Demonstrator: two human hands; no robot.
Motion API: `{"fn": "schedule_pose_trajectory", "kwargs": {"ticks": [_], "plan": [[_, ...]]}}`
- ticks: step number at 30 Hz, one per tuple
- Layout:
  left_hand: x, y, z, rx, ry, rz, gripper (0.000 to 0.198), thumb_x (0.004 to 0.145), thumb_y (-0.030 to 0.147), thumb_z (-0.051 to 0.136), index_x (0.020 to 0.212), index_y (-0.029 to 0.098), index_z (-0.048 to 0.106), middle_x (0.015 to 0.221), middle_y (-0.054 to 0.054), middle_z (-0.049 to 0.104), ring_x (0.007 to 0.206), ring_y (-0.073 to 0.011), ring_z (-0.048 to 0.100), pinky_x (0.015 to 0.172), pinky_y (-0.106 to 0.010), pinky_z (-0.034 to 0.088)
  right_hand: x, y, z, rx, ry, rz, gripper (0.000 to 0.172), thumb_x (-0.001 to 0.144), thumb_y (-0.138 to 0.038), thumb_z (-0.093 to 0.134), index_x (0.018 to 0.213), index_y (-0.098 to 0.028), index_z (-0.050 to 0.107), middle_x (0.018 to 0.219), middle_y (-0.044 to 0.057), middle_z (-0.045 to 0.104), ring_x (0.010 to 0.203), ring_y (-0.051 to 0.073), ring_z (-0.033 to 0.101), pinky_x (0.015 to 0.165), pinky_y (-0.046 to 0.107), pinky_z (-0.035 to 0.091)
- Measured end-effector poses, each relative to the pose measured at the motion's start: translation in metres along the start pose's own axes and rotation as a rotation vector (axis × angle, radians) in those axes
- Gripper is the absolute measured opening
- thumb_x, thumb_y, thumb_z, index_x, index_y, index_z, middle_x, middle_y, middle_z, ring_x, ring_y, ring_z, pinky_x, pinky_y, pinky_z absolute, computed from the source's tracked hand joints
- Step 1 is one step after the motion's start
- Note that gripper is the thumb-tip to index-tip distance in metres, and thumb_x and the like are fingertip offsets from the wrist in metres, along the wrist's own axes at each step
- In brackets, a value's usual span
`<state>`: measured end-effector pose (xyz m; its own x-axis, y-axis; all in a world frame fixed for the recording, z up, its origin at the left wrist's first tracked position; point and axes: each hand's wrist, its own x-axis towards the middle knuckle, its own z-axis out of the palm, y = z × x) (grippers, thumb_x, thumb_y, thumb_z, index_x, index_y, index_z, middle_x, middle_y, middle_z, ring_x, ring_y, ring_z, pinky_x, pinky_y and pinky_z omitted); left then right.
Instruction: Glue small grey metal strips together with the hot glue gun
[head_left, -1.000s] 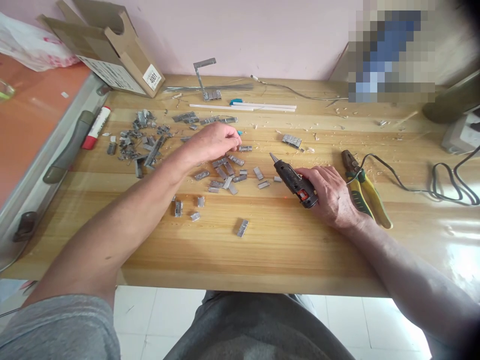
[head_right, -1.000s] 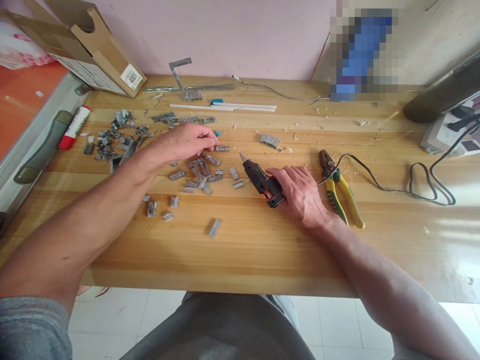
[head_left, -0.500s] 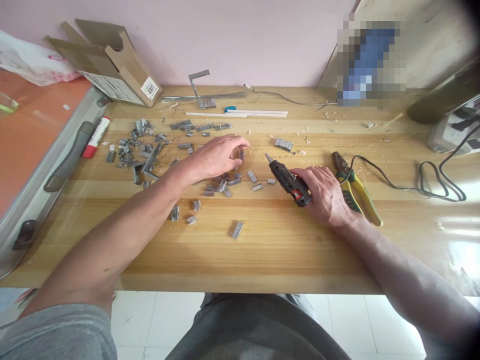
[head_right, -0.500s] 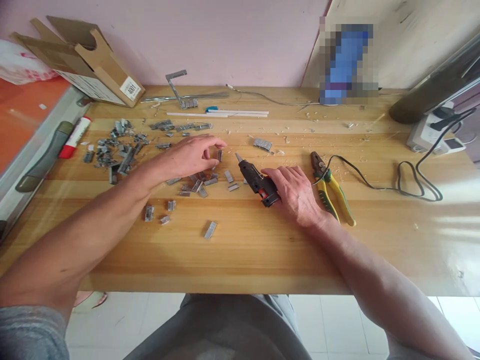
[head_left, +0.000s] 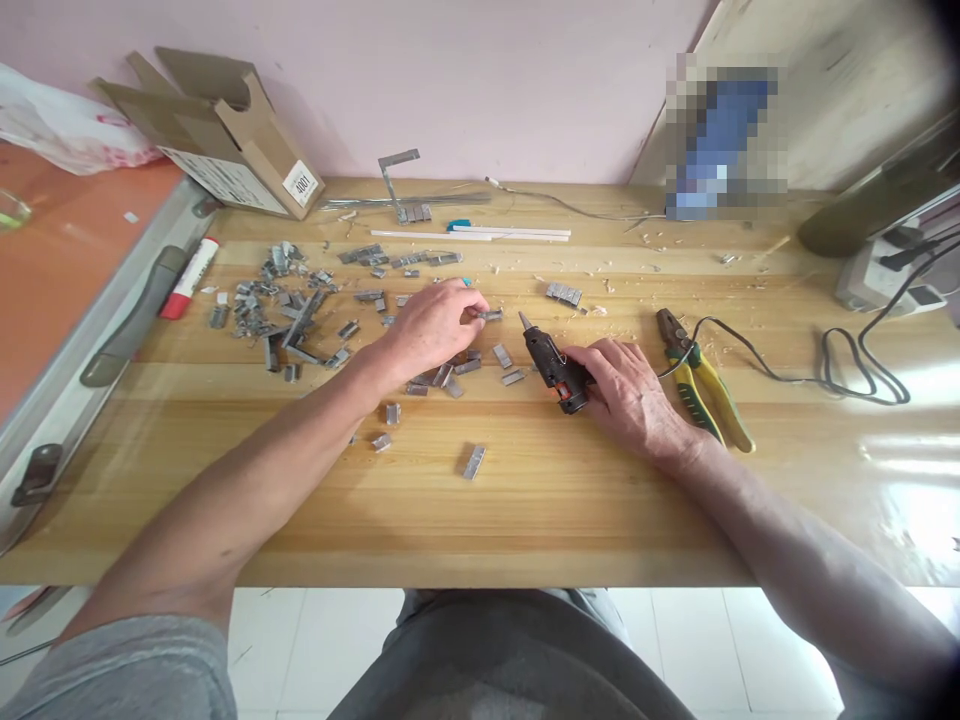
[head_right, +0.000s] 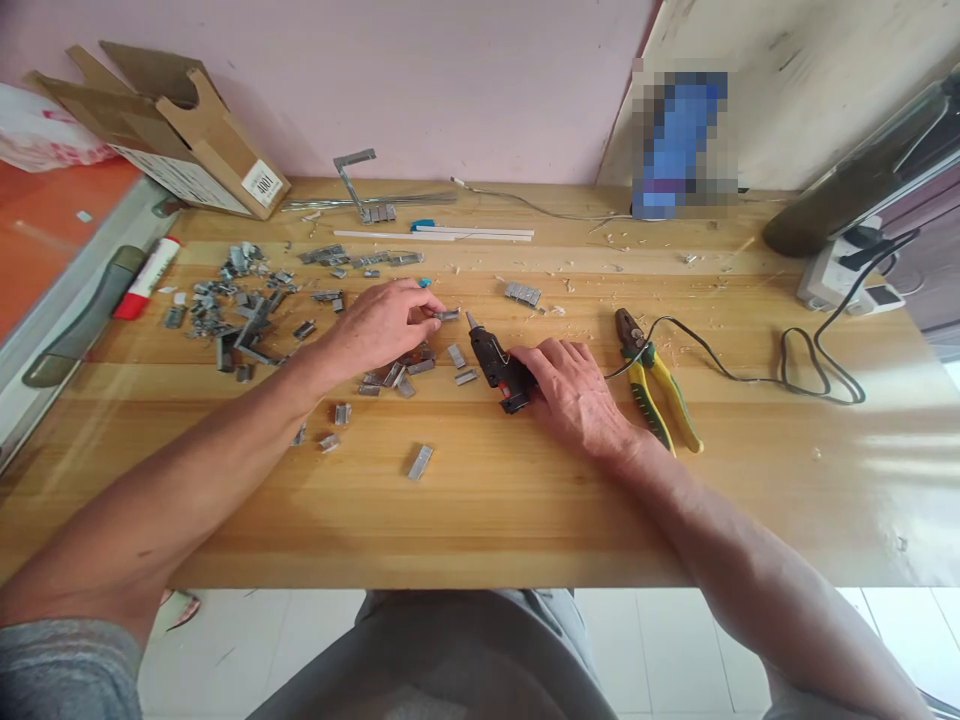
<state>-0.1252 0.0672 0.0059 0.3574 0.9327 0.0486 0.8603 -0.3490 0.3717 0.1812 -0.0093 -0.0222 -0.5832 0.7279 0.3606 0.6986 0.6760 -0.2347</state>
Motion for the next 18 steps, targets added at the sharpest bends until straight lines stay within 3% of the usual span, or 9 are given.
{"fn": "schedule_pose_trajectory", "kwargs": {"ticks": [6,13,18], "plan": [[-0.002,-0.006,0.006,-0.081,0.035,0.021,0.015,0.094,0.021,0.07,0.106,0.018,0.079,0.109,-0.009,0.075,0.098,-0.0246,0.071,0.093,-0.038,0.054,0.002,0.004,-0.002,-0.104,-0.038,-0.001,0.048,0.101,-0.008,0.053,0.146,-0.022,0.064,0.113,0.012,0.071,0.102,0.028,0.065,0.092,0.042,0.049],[0.0,-0.01,0.009,-0.093,0.029,0.044,0.009,0.095,0.022,0.072,0.099,0.018,0.08,0.1,-0.008,0.071,0.092,-0.0246,0.067,0.084,-0.037,0.051,0.005,-0.004,-0.005,-0.014,-0.1,0.004,0.049,0.106,-0.012,0.052,0.155,-0.019,0.054,0.119,0.013,0.071,0.109,0.029,0.066,0.099,0.045,0.052],[0.0,-0.011,0.009,-0.105,0.028,0.056,0.012,0.096,0.02,0.07,0.102,0.02,0.081,0.104,-0.008,0.072,0.097,-0.0256,0.068,0.085,-0.037,0.051,0.015,-0.006,-0.009,-0.021,-0.146,-0.008,0.046,0.107,-0.013,0.052,0.152,-0.022,0.058,0.115,0.012,0.07,0.106,0.03,0.066,0.098,0.046,0.052]]}}
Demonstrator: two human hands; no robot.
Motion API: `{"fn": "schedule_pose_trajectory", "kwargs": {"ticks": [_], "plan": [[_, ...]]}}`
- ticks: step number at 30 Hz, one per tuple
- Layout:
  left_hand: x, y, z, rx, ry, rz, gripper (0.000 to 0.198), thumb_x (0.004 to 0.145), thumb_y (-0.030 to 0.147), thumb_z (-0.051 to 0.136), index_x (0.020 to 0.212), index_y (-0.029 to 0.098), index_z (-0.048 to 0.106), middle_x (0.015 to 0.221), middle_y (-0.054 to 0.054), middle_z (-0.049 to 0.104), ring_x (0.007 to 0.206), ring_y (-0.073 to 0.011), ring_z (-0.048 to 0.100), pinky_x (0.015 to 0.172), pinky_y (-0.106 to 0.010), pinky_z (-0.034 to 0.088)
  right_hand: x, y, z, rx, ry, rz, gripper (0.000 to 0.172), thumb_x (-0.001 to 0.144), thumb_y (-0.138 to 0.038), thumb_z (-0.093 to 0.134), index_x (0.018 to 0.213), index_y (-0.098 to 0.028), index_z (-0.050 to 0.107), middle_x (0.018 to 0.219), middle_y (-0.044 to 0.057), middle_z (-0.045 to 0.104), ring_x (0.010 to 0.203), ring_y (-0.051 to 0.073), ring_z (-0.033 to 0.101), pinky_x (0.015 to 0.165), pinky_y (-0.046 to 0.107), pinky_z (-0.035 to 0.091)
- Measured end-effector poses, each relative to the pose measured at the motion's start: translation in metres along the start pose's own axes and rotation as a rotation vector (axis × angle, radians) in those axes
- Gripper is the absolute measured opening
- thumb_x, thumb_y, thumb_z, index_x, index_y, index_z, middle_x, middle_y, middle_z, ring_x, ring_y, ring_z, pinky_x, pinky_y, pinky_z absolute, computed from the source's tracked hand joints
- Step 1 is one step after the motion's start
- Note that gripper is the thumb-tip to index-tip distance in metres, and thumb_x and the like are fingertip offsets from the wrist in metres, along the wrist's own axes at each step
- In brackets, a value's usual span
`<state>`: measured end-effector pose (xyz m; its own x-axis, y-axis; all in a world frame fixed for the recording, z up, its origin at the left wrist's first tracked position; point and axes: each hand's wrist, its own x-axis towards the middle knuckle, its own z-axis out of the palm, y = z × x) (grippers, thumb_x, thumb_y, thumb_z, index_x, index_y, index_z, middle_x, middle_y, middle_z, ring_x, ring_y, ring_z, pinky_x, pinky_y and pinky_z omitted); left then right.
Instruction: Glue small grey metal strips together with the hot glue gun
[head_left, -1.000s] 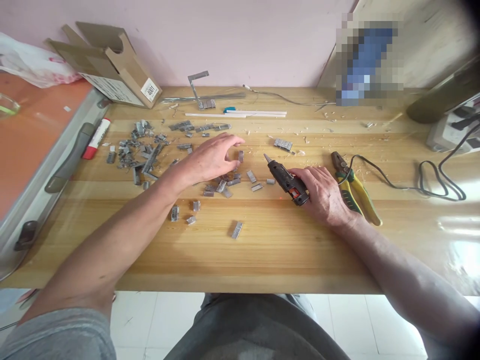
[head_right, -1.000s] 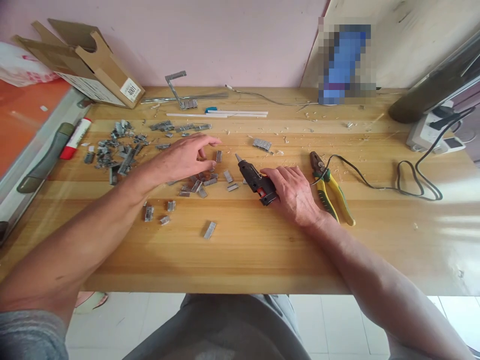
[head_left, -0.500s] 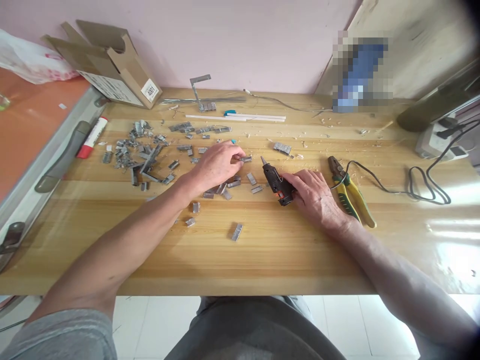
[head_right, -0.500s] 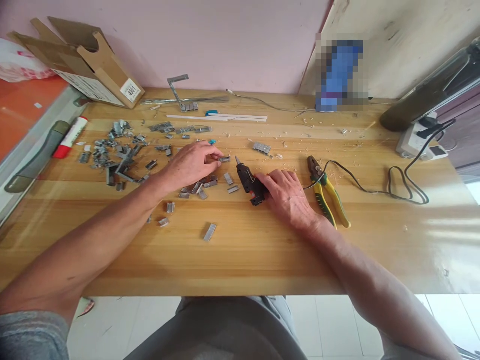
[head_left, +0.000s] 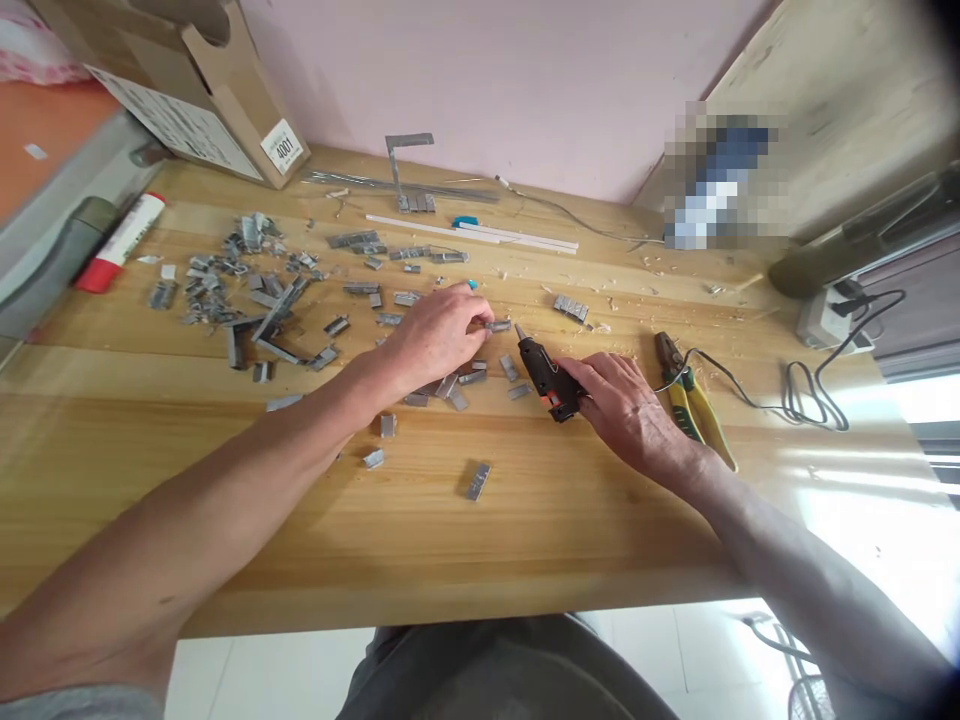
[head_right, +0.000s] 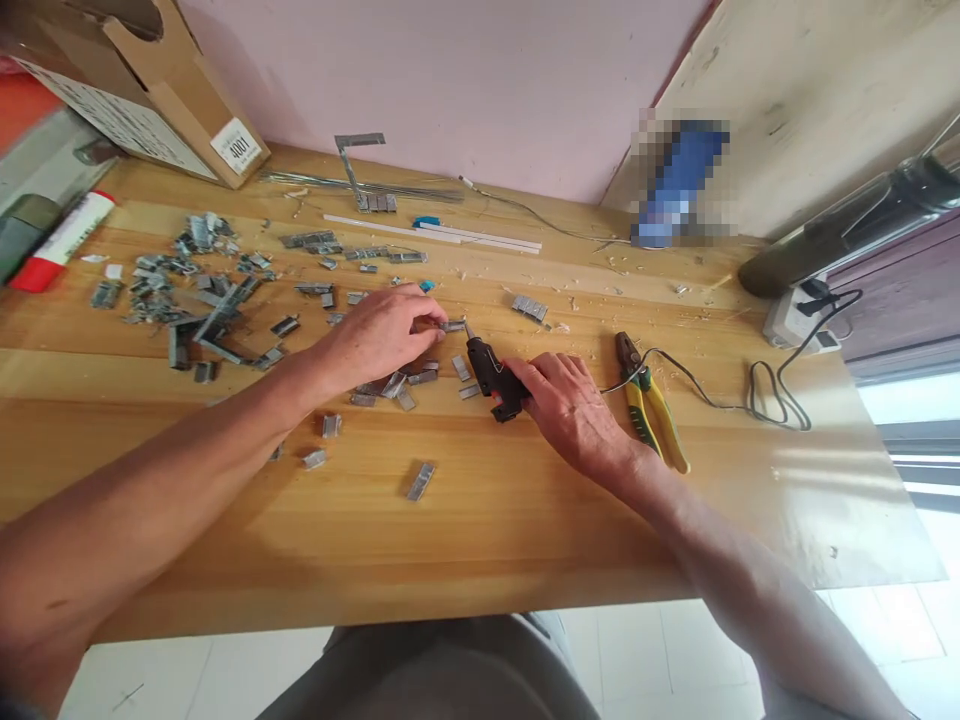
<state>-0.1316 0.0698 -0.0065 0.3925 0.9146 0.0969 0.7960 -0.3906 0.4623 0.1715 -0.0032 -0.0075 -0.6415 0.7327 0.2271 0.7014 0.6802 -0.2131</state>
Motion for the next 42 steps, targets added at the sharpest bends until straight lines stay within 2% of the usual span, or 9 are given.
{"fn": "schedule_pose_trajectory", "kwargs": {"ticks": [9,13,18,25,34,42], "plan": [[0.001,0.003,0.0,-0.015,-0.011,-0.014,0.019,0.097,0.016,0.062,0.1,0.02,0.08,0.104,-0.009,0.072,0.096,-0.0247,0.068,0.087,-0.037,0.053,0.012,0.001,0.0,-0.065,-0.012,-0.014,0.044,0.109,-0.017,0.054,0.153,-0.023,0.057,0.118,0.013,0.069,0.107,0.03,0.064,0.096,0.045,0.052],[0.0,0.004,-0.001,-0.022,-0.013,-0.035,0.016,0.097,0.018,0.064,0.098,0.02,0.08,0.103,-0.008,0.071,0.092,-0.0239,0.068,0.085,-0.037,0.053,0.012,0.002,0.003,-0.086,-0.017,-0.016,0.042,0.11,-0.016,0.051,0.151,-0.021,0.059,0.117,0.014,0.069,0.106,0.029,0.064,0.096,0.044,0.053],[0.0,0.003,-0.001,-0.046,0.007,-0.024,0.014,0.097,0.017,0.065,0.095,0.021,0.078,0.1,-0.007,0.07,0.087,-0.0226,0.066,0.082,-0.037,0.052,0.011,0.003,0.003,-0.08,-0.055,0.002,0.049,0.107,-0.015,0.052,0.155,-0.023,0.055,0.121,0.014,0.069,0.108,0.031,0.065,0.096,0.047,0.053],[0.0,0.004,-0.002,-0.036,-0.016,-0.029,0.011,0.097,0.018,0.067,0.096,0.02,0.078,0.103,-0.008,0.07,0.092,-0.0244,0.067,0.083,-0.038,0.052,0.013,-0.001,0.006,-0.082,-0.046,-0.024,0.043,0.108,-0.013,0.05,0.149,-0.022,0.059,0.118,0.013,0.068,0.108,0.029,0.064,0.098,0.044,0.052],[0.0,0.004,-0.003,-0.03,-0.008,-0.033,0.011,0.097,0.017,0.067,0.094,0.02,0.077,0.101,-0.007,0.07,0.09,-0.0234,0.067,0.082,-0.036,0.052,0.013,-0.003,0.003,-0.068,-0.053,0.015,0.046,0.105,-0.01,0.054,0.148,-0.024,0.061,0.115,0.012,0.069,0.106,0.029,0.064,0.096,0.044,0.052],[0.0,0.001,0.0,-0.023,-0.001,-0.012,0.008,0.097,0.019,0.069,0.096,0.02,0.078,0.1,-0.007,0.07,0.091,-0.0232,0.067,0.082,-0.036,0.052,0.014,-0.005,0.003,-0.043,-0.042,-0.006,0.044,0.107,-0.011,0.052,0.148,-0.023,0.062,0.115,0.012,0.069,0.107,0.029,0.064,0.097,0.044,0.053]]}}
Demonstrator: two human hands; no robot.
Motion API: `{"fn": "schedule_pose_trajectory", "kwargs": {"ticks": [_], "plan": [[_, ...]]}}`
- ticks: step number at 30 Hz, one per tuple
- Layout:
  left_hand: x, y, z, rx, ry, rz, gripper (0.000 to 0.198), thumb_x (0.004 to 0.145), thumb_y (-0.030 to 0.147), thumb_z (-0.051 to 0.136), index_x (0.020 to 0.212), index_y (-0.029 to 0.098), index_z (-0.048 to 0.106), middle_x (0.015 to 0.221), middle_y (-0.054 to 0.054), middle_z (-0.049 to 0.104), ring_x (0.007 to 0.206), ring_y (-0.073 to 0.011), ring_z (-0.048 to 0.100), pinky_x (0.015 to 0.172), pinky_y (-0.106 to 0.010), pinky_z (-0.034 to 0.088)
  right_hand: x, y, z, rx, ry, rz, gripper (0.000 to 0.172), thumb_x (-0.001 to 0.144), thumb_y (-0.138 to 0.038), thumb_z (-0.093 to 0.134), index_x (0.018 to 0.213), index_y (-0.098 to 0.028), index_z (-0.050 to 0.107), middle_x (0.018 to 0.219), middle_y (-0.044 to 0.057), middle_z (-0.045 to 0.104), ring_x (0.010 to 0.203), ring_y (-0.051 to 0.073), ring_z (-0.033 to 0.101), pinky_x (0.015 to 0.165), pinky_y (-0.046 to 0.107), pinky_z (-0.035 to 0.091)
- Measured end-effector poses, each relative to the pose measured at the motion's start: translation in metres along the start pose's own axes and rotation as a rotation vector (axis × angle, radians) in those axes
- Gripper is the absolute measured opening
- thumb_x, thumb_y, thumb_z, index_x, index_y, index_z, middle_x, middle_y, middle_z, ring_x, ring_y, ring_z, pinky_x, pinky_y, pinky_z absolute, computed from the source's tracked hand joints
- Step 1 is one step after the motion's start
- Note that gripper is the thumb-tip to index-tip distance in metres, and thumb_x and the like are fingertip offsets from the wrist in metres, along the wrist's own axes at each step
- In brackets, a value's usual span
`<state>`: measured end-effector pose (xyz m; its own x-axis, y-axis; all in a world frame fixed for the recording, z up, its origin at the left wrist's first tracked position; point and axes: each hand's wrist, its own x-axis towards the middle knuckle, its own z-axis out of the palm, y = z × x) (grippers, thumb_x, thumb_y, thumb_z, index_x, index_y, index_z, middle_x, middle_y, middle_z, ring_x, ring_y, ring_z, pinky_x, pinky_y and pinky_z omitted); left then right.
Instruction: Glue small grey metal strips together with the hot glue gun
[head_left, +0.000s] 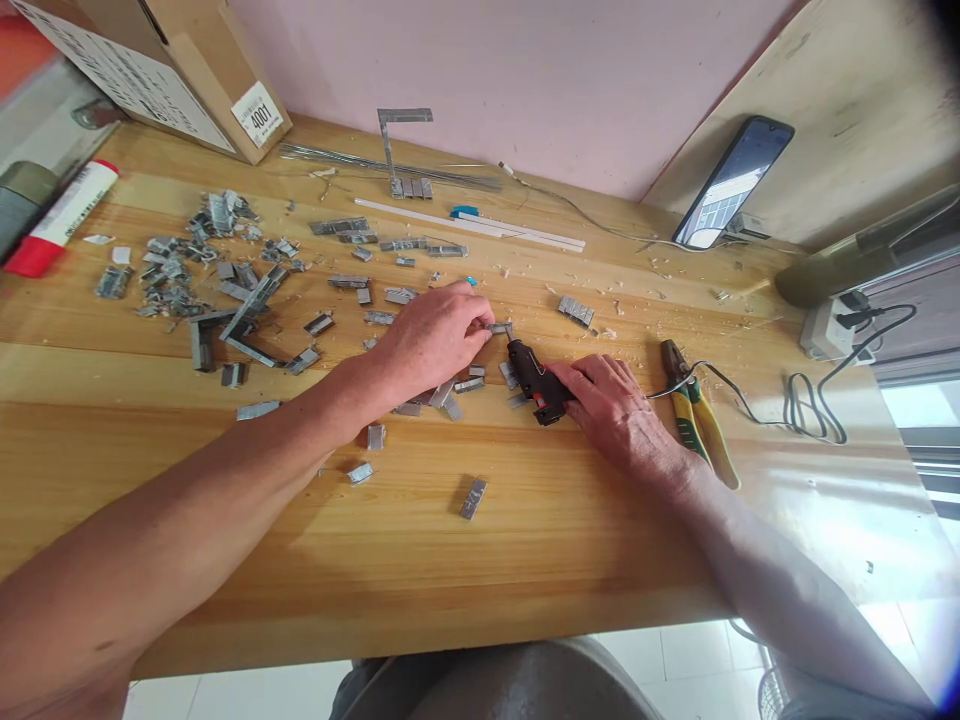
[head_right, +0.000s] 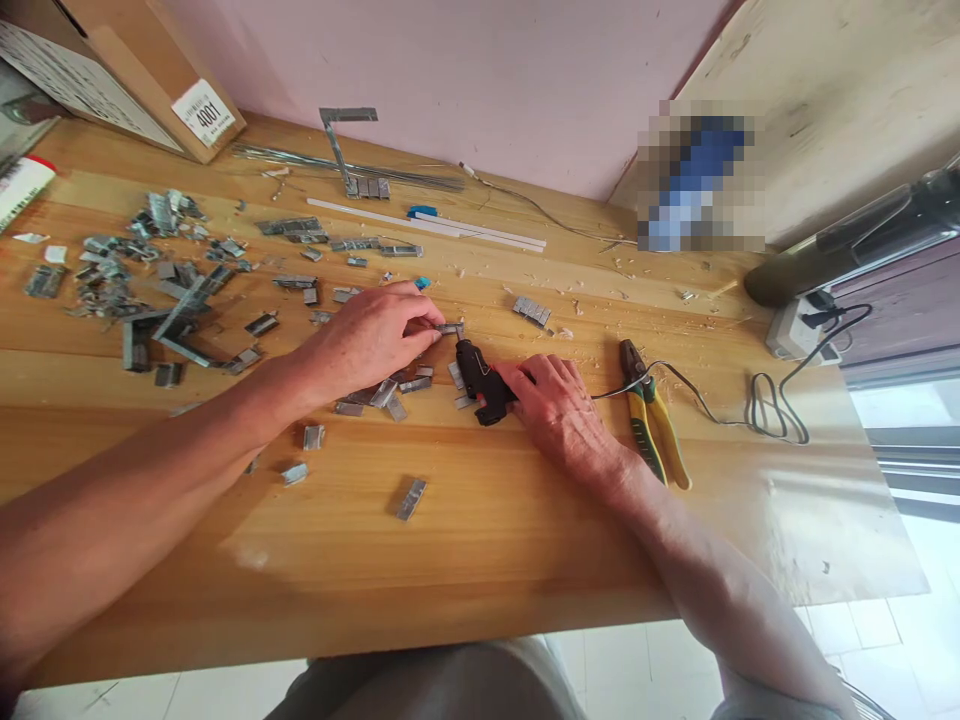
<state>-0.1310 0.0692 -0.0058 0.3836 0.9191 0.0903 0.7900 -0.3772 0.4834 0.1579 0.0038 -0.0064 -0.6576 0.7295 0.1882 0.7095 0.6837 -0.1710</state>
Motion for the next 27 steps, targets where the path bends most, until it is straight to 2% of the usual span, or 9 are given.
{"fn": "schedule_pose_trajectory", "kwargs": {"ticks": [4,10,18,23,27], "plan": [[0.0,0.0,0.0,-0.001,0.002,-0.001,0.008,0.096,0.019,0.07,0.096,0.02,0.078,0.1,-0.007,0.07,0.09,-0.0232,0.067,0.083,-0.037,0.052,-0.002,-0.002,-0.001,-0.001,-0.005,0.014,0.049,0.105,-0.008,0.051,0.15,-0.024,0.061,0.115,0.012,0.069,0.108,0.029,0.064,0.097,0.044,0.053],[0.0,0.003,-0.002,0.004,-0.02,-0.013,0.011,0.097,0.017,0.067,0.097,0.02,0.077,0.101,-0.008,0.07,0.094,-0.0245,0.067,0.086,-0.038,0.052,-0.005,0.0,-0.001,-0.027,0.01,0.014,0.043,0.107,-0.013,0.052,0.148,-0.021,0.061,0.114,0.013,0.069,0.103,0.029,0.063,0.093,0.044,0.053],[0.0,0.003,-0.001,0.005,-0.016,-0.012,0.01,0.097,0.019,0.067,0.095,0.021,0.077,0.101,-0.007,0.069,0.093,-0.0245,0.067,0.084,-0.038,0.053,-0.001,0.0,-0.003,0.046,-0.037,0.016,0.047,0.105,-0.013,0.051,0.149,-0.025,0.061,0.116,0.012,0.069,0.107,0.029,0.065,0.097,0.045,0.054],[0.001,0.004,-0.001,0.015,-0.009,-0.01,0.018,0.099,0.014,0.061,0.095,0.021,0.078,0.1,-0.007,0.07,0.094,-0.0248,0.067,0.084,-0.038,0.052,0.003,0.003,-0.002,0.045,0.011,0.065,0.049,0.107,-0.017,0.054,0.154,-0.026,0.059,0.119,0.013,0.069,0.109,0.03,0.065,0.098,0.047,0.055],[0.001,0.005,-0.002,0.016,-0.022,-0.017,0.016,0.098,0.015,0.063,0.093,0.021,0.077,0.098,-0.008,0.069,0.094,-0.0253,0.067,0.083,-0.038,0.051,0.006,0.004,-0.001,0.053,0.01,0.065,0.048,0.107,-0.017,0.054,0.154,-0.027,0.059,0.116,0.012,0.069,0.107,0.031,0.066,0.098,0.046,0.055]]}}
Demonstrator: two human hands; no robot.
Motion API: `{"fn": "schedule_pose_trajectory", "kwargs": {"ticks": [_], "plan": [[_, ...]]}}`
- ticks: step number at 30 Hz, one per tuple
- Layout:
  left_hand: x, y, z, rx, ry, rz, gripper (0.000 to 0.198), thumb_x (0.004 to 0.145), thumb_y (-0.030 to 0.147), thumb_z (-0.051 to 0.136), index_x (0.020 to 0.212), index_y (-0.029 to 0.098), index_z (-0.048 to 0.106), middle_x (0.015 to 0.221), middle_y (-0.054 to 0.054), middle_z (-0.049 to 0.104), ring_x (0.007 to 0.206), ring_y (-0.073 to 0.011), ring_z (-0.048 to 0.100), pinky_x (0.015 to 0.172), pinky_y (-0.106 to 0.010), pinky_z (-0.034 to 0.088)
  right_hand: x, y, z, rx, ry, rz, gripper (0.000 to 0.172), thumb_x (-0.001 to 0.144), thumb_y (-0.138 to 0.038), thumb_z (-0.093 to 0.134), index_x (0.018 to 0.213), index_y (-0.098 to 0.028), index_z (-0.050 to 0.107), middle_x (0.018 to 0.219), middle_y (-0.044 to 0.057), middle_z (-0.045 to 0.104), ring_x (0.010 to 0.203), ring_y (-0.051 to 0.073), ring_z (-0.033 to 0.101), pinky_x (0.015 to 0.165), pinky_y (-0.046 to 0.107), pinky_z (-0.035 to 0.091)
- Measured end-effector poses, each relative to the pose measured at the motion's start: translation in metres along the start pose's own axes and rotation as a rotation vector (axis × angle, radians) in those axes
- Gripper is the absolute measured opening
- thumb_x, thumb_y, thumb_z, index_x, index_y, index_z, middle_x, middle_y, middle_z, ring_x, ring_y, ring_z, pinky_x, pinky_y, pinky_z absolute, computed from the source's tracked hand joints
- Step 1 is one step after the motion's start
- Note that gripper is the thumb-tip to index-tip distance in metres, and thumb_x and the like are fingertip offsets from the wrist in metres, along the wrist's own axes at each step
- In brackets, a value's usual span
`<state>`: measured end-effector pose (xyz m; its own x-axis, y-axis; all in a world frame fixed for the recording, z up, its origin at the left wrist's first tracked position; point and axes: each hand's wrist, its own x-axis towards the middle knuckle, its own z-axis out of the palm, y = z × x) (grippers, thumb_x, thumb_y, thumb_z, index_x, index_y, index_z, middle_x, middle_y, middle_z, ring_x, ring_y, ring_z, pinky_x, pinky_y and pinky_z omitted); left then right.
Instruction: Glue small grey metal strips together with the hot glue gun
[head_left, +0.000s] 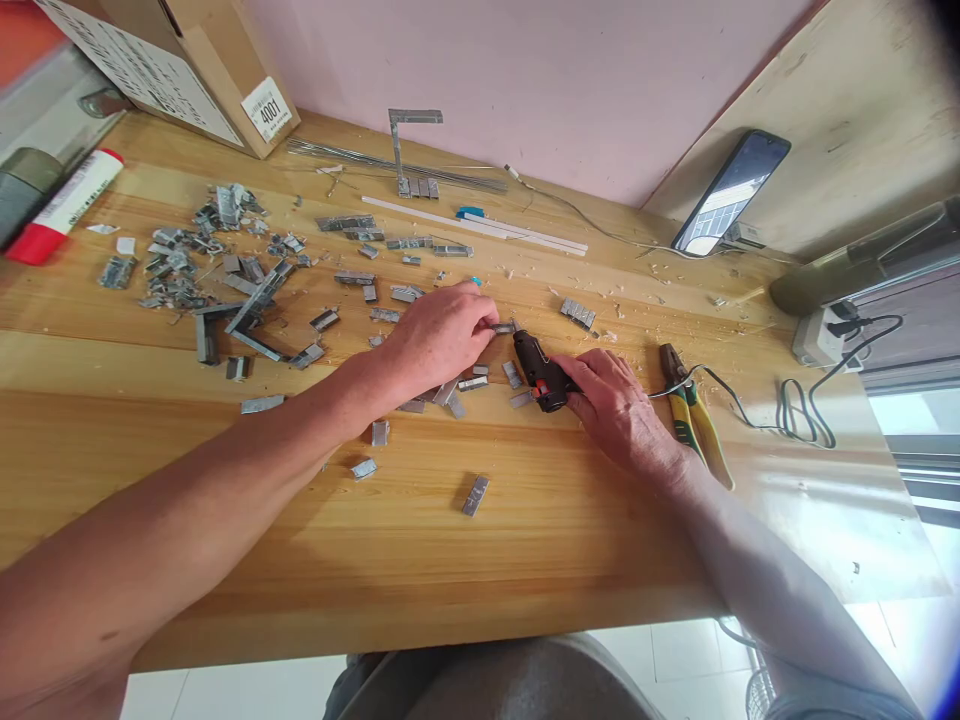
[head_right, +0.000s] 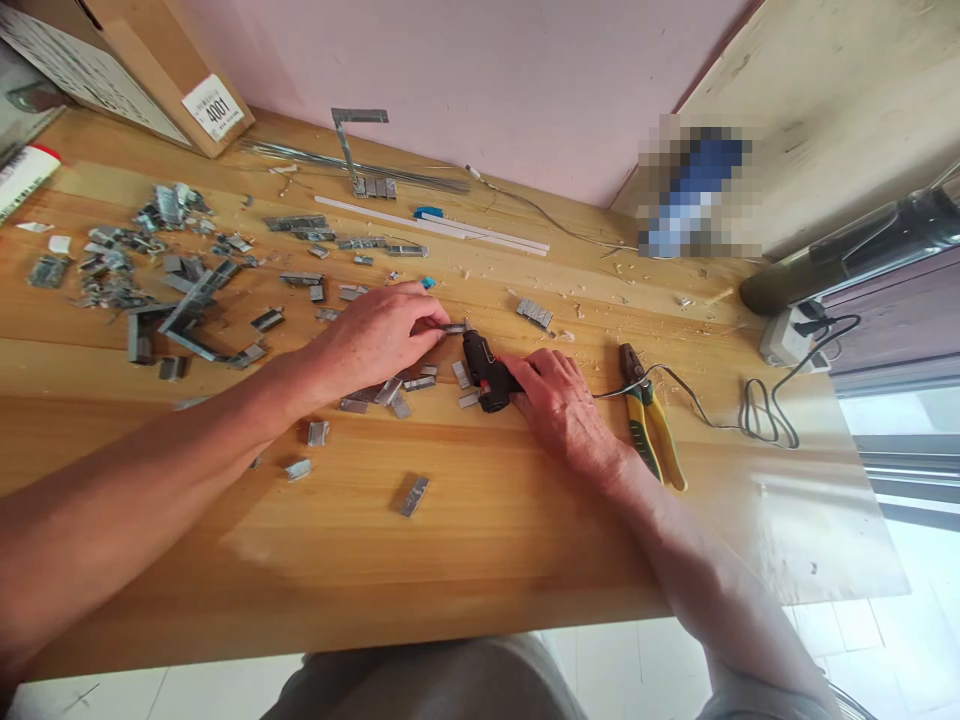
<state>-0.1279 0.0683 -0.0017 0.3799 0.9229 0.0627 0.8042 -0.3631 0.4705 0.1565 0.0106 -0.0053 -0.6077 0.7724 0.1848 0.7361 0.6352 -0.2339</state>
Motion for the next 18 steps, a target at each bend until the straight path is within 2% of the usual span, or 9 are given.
{"fn": "schedule_pose_trajectory", "kwargs": {"ticks": [4,7,12,18], "plan": [[0.0002,0.0002,0.0003,-0.013,0.009,-0.004,0.016,0.098,0.015,0.064,0.094,0.021,0.078,0.099,-0.007,0.069,0.091,-0.0247,0.066,0.081,-0.038,0.051,0.0026,-0.0019,-0.001,0.004,-0.019,-0.008,0.05,0.106,-0.016,0.056,0.154,-0.028,0.059,0.115,0.011,0.069,0.107,0.03,0.065,0.098,0.046,0.054],[0.0004,0.0007,0.001,-0.013,0.015,-0.013,0.015,0.098,0.016,0.065,0.093,0.021,0.078,0.098,-0.007,0.07,0.089,-0.0239,0.067,0.08,-0.037,0.05,0.0038,-0.003,-0.0013,-0.005,-0.029,-0.013,0.044,0.107,-0.017,0.055,0.15,-0.025,0.061,0.115,0.012,0.07,0.107,0.03,0.064,0.097,0.044,0.054],[0.0003,-0.0012,0.002,-0.061,0.037,-0.058,0.003,0.096,0.018,0.073,0.094,0.019,0.075,0.101,-0.008,0.073,0.092,-0.0238,0.069,0.082,-0.036,0.051,0.0058,-0.0035,-0.0015,0.004,-0.046,-0.012,0.039,0.109,-0.016,0.053,0.146,-0.02,0.064,0.115,0.013,0.07,0.107,0.029,0.064,0.097,0.043,0.053],[0.0008,-0.0046,0.0014,-0.075,0.034,-0.079,0.008,0.095,0.02,0.079,0.088,0.02,0.073,0.094,-0.005,0.074,0.086,-0.0223,0.068,0.078,-0.036,0.048,0.0076,-0.0038,-0.0008,0.056,-0.078,0.007,0.041,0.109,-0.018,0.053,0.148,-0.024,0.064,0.116,0.012,0.069,0.109,0.03,0.064,0.1,0.045,0.052]]}}
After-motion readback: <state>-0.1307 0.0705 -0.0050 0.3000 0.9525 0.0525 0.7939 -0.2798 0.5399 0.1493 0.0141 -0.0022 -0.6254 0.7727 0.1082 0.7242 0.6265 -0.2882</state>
